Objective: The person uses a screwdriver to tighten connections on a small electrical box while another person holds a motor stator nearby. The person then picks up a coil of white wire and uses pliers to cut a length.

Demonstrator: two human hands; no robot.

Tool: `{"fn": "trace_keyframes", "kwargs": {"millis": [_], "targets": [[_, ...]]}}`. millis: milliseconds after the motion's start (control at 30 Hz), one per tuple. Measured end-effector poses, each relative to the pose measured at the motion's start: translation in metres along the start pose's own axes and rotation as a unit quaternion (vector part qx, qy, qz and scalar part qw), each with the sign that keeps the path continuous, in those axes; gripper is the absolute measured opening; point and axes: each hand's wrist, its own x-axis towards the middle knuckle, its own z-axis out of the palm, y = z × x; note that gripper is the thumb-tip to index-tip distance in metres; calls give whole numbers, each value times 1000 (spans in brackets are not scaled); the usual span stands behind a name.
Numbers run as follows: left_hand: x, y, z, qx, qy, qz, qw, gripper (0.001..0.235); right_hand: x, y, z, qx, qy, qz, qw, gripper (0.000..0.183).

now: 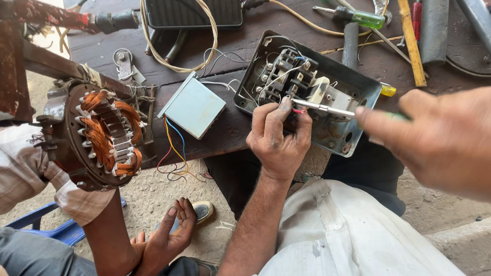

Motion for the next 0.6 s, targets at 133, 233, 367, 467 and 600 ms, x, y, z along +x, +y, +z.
{"fn": "trace_keyframes", "kwargs": {"millis": [133, 233, 367, 467, 600], "targets": [[0, 1, -1, 9, 8, 18, 1000, 31, 17, 6, -26, 293, -135, 164, 932, 39], [3, 2, -2, 6, 4, 23, 1000, 31, 14, 11, -35, 302, -154, 156, 928, 46], [0, 4, -3, 15, 6, 15, 1000, 32, -10, -3, -13, -50, 193, -13, 980, 51], [0, 2, -1, 16, 12, 25, 999, 32, -14, -3, 10, -225, 282, -111, 926, 51], [1, 1, 2, 10, 14, 35, 999, 29, -5, 4, 22, -213, 141, -124, 959, 46]]}}
